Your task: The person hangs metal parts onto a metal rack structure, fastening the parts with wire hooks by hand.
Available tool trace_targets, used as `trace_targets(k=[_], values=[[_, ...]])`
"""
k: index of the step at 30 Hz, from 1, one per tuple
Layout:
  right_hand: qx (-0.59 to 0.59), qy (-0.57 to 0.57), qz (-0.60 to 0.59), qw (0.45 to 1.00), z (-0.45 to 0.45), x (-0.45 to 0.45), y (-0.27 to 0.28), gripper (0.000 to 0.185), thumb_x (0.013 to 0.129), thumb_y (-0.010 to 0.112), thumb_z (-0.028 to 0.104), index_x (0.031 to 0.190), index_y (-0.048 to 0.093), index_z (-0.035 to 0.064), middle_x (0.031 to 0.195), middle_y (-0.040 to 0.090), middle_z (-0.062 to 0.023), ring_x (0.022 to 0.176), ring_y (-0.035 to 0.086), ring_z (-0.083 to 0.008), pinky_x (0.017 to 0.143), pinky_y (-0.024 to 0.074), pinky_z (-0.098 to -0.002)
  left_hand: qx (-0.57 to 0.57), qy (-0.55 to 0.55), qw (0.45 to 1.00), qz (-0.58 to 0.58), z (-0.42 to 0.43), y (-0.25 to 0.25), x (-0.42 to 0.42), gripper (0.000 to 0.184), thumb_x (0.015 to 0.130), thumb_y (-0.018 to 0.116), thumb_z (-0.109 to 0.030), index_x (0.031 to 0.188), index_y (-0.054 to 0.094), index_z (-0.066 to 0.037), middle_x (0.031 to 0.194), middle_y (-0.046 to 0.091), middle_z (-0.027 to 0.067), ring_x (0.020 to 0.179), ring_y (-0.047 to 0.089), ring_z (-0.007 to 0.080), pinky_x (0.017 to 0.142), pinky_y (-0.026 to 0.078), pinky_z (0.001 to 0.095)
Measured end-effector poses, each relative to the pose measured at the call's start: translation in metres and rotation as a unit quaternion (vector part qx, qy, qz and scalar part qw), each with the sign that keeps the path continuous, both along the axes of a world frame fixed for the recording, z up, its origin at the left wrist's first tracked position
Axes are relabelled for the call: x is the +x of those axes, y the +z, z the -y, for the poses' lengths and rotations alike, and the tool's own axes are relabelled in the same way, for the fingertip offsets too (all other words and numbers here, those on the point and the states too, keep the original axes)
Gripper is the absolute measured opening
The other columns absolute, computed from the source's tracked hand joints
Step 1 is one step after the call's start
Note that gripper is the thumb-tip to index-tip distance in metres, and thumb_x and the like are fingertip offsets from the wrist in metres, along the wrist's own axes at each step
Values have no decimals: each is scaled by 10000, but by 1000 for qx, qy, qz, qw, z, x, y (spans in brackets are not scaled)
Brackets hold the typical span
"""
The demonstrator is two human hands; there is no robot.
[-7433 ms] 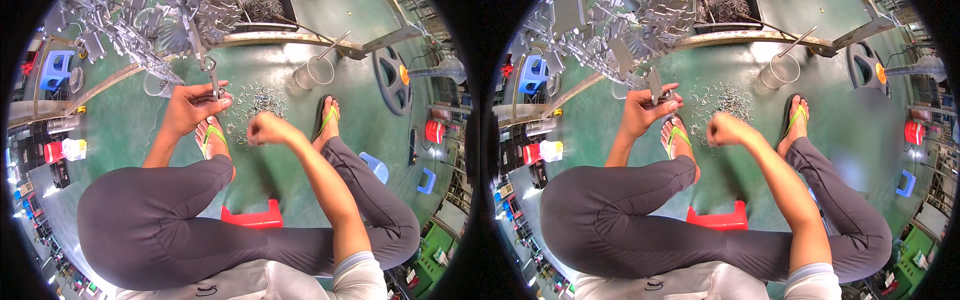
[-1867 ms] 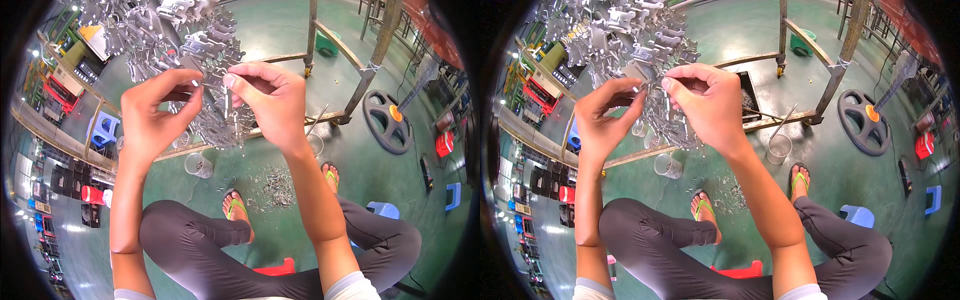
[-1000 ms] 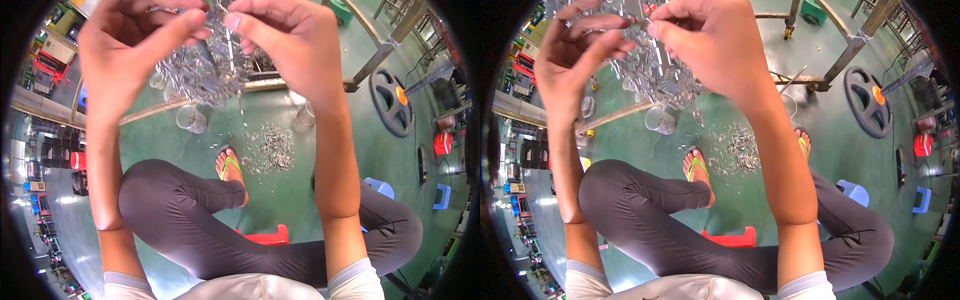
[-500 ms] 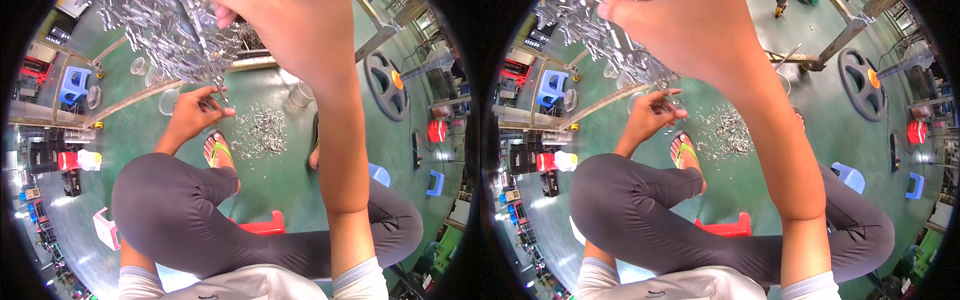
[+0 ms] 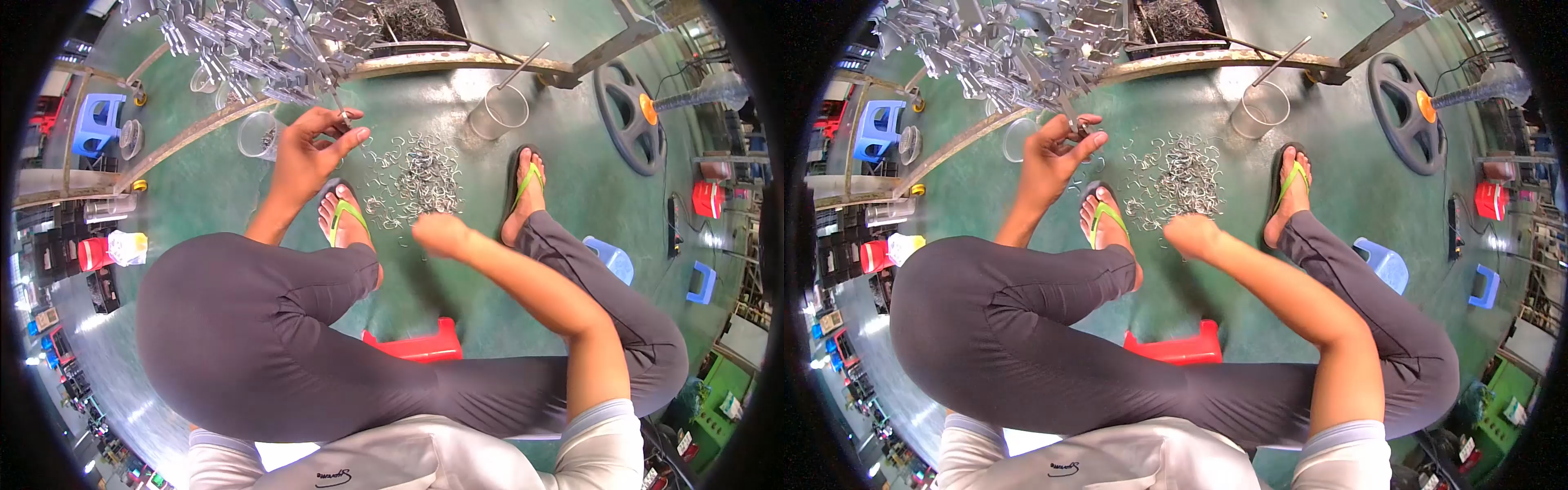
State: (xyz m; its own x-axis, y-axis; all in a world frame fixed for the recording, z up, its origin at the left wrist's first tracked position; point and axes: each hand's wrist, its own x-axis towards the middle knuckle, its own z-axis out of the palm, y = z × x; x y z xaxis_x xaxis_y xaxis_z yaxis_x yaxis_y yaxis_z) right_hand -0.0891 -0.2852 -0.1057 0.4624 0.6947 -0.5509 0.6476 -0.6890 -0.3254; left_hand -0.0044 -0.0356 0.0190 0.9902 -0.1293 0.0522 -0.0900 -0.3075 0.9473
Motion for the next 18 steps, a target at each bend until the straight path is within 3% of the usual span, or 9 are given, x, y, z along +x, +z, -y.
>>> trace_targets(k=[2, 5, 9, 10, 13, 15, 16, 18], values=[[69, 42, 20, 997, 14, -33, -46, 130, 854, 648, 85, 884, 746, 6, 1043, 722, -200, 1000, 730, -353, 770, 630, -450, -19, -7, 1000, -9, -5, -3, -1, 254, 897, 813, -77, 1109, 728, 34, 1199, 694, 100, 932, 668, 111, 780, 596, 307], [87, 79, 42, 992, 18, -57, -78, 164, 849, 673, 139, 913, 729, -2, 1028, 695, -161, 994, 710, -337, 768, 631, -442, -104, 11, 994, -33, -10, -10, -2, 317, 876, 838, -117, 1161, 750, -9, 1163, 696, 47, 928, 700, 126, 802, 582, 273], [55, 120, 77, 988, 12, -60, -73, 181, 874, 651, 146, 904, 723, -17, 1022, 695, -174, 963, 712, -324, 772, 601, -442, -136, 2, 989, -60, -7, -8, -5, 356, 896, 821, -104, 1213, 719, 24, 1208, 704, 74, 957, 699, 122, 826, 581, 277], [54, 125, 74, 988, 10, -58, -76, 211, 843, 651, 130, 976, 723, -18, 1015, 713, -204, 943, 721, -348, 801, 599, -459, -147, 4, 986, -79, -8, -8, -5, 367, 901, 817, -104, 1226, 712, 30, 1199, 711, 78, 952, 698, 119, 828, 580, 278], [135, -49, 59, 988, 0, -50, -62, 258, 820, 667, 125, 1030, 665, -24, 1009, 693, -213, 949, 707, -380, 839, 591, -454, -144, 6, 985, -97, -7, -4, -4, 398, 914, 810, -115, 1256, 693, 51, 1085, 741, 72, 925, 700, 116, 831, 577, 279], [306, -225, 53, 924, -13, -19, -29, 170, 840, 653, 90, 938, 567, -19, 936, 642, -219, 924, 687, -381, 807, 570, -451, -149, 16, 984, -101, -7, -3, -7, 406, 917, 809, -123, 1267, 690, 47, 1045, 744, 63, 921, 701, 117, 828, 575, 278], [424, -294, 29, 856, -20, -1, -8, 187, 840, 682, 71, 984, 599, -14, 888, 641, -197, 843, 688, -365, 756, 565, -434, -153, 15, 983, -103, -9, -5, -8, 409, 918, 808, -124, 1270, 688, 47, 1059, 743, 69, 925, 704, 121, 833, 578, 281], [562, -394, 93, 721, -41, 28, 37, 283, 875, 712, -1, 1155, 679, -20, 893, 704, -133, 780, 735, -217, 716, 591, -330, -164, 12, 981, -100, -10, -9, -5, 413, 920, 805, -126, 1276, 685, 45, 1087, 743, 80, 932, 710, 129, 842, 584, 286]])
